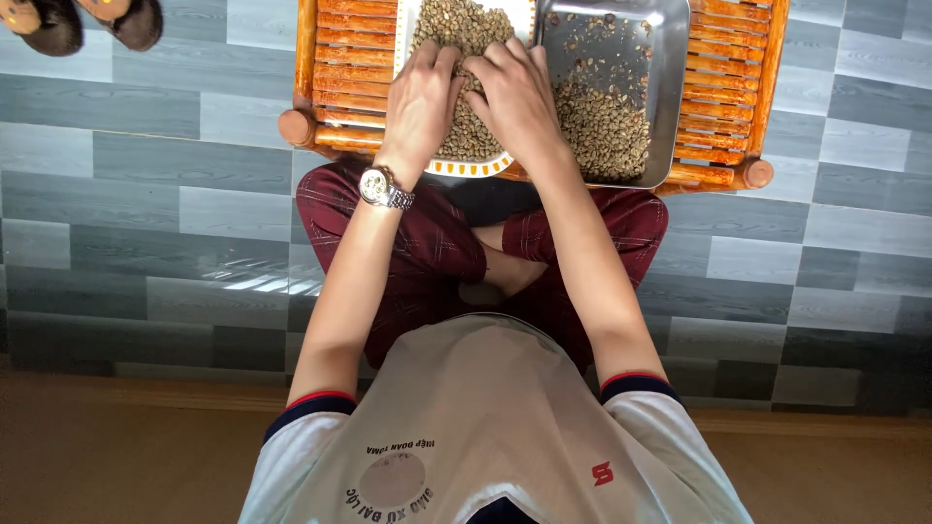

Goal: Manually sorting green coffee beans by picking them from one tray and placing them into another to remove defects.

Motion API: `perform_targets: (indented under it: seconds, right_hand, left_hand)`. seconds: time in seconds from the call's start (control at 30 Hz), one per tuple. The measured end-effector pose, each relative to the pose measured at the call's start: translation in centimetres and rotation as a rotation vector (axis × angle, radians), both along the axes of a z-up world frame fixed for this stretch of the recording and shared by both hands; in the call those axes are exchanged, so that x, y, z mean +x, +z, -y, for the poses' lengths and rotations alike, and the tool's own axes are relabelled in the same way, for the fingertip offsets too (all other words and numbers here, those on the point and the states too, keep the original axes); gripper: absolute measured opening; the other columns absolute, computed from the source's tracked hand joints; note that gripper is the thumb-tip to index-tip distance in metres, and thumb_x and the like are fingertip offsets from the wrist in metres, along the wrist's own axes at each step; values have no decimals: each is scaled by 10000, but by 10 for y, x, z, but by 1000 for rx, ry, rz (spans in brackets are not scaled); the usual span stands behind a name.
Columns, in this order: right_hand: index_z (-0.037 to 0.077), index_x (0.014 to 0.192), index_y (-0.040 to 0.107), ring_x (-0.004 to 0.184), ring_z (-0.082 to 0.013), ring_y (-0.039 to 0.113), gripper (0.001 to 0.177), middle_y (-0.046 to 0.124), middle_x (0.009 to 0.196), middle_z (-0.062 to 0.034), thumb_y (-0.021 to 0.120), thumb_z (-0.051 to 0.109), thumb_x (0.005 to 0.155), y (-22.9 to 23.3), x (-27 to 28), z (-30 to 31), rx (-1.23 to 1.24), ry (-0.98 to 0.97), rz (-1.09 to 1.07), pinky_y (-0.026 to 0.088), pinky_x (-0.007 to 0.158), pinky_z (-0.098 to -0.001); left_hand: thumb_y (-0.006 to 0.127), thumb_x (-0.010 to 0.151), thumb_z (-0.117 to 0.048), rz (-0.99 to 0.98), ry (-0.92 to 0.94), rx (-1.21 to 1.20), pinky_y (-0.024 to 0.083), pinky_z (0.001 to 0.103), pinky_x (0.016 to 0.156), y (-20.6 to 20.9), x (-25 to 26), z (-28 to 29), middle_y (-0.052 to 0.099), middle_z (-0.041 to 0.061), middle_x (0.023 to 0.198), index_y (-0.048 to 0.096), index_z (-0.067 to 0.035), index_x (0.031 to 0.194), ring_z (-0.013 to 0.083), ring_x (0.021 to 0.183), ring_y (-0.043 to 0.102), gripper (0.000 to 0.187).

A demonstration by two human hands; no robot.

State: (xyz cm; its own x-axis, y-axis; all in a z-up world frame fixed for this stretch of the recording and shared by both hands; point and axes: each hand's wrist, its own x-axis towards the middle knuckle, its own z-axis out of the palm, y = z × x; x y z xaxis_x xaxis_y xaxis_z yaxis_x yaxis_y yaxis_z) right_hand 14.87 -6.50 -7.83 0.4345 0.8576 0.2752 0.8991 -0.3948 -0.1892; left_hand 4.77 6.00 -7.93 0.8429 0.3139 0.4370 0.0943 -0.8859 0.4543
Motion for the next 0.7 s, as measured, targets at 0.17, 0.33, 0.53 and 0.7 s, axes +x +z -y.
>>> perform_targets:
  seconds: [0.17, 0.33, 0.53, 0.7]
  right_hand:
    - [19, 1183, 737, 915, -220, 499, 421, 627, 936, -63, 846, 218, 828, 0, 4, -4, 3, 10, -2, 400, 902, -393]
    - [-15, 1189, 719, 931, -245, 498, 459, 638, 957, -92, 848, 235, 827, -2, 10, -6, -20, 28, -22, 385, 897, -412]
    - [-4, 1173, 730, 919, -235, 507, 476, 656, 944, -66, 882, 220, 782, -3, 11, -8, 1, 38, -32, 382, 899, -409]
    - [0, 1086, 751, 889, -240, 556, 373, 695, 894, -85, 877, 160, 774, 3, 7, -7, 62, 42, -45, 408, 911, -424]
  left_hand:
    - [731, 844, 42, -16, -44, -54, 632, 405, 737, -3, 3, -10, 653, 158, 1004, 627, 24, 1159, 302, 769, 707, 332]
    - [703, 885, 17, 10, -56, -34, 622, 413, 713, -9, 5, -14, 642, 149, 981, 585, -1, 1150, 298, 738, 686, 292]
    - [691, 896, 13, 6, -55, -33, 615, 415, 740, -7, 3, -13, 620, 135, 984, 587, -18, 1145, 295, 753, 680, 271]
    - [681, 907, 5, 18, -64, -56, 595, 432, 738, -4, 2, -13, 614, 152, 984, 598, 0, 1105, 320, 776, 671, 215]
